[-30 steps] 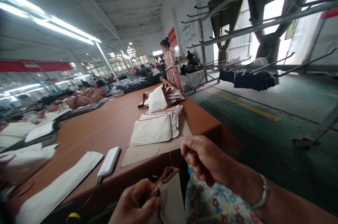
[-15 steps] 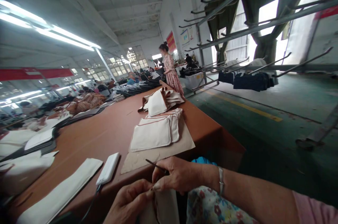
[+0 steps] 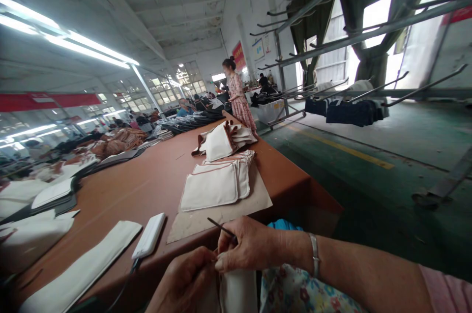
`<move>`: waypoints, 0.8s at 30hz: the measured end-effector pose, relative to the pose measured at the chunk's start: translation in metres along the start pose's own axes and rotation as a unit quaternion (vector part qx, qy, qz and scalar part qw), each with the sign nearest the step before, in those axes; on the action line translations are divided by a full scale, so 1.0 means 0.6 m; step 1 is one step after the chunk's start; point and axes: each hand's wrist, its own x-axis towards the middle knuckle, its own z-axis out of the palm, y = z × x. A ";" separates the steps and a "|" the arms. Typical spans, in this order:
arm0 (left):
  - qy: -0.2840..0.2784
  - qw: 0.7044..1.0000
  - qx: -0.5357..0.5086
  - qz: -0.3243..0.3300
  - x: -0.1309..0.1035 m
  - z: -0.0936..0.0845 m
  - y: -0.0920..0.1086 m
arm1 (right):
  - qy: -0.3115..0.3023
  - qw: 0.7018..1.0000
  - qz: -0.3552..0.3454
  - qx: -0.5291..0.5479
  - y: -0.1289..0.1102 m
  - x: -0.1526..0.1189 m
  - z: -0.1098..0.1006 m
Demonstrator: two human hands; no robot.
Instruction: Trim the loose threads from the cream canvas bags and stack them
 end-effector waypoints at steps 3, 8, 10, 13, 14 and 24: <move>0.003 1.000 0.022 0.017 -0.001 0.001 0.005 | 0.020 1.000 0.007 -0.009 0.005 0.002 0.004; -0.055 0.996 -0.058 -0.045 0.002 -0.004 -0.002 | 0.045 0.998 -0.019 0.027 0.020 0.001 0.010; -0.075 0.979 -0.155 -0.106 0.006 -0.005 -0.010 | 0.046 0.995 -0.050 0.075 0.027 -0.002 0.013; -0.058 0.949 -0.271 -0.152 0.013 0.000 -0.024 | 0.055 0.989 -0.106 0.086 0.036 -0.009 0.016; -0.051 0.943 -0.288 -0.159 0.015 0.003 -0.027 | 0.064 0.988 -0.125 0.066 0.036 -0.012 0.016; -0.130 0.943 -0.263 -0.159 0.029 0.019 -0.072 | 0.062 0.856 -0.424 -0.289 0.045 -0.033 -0.005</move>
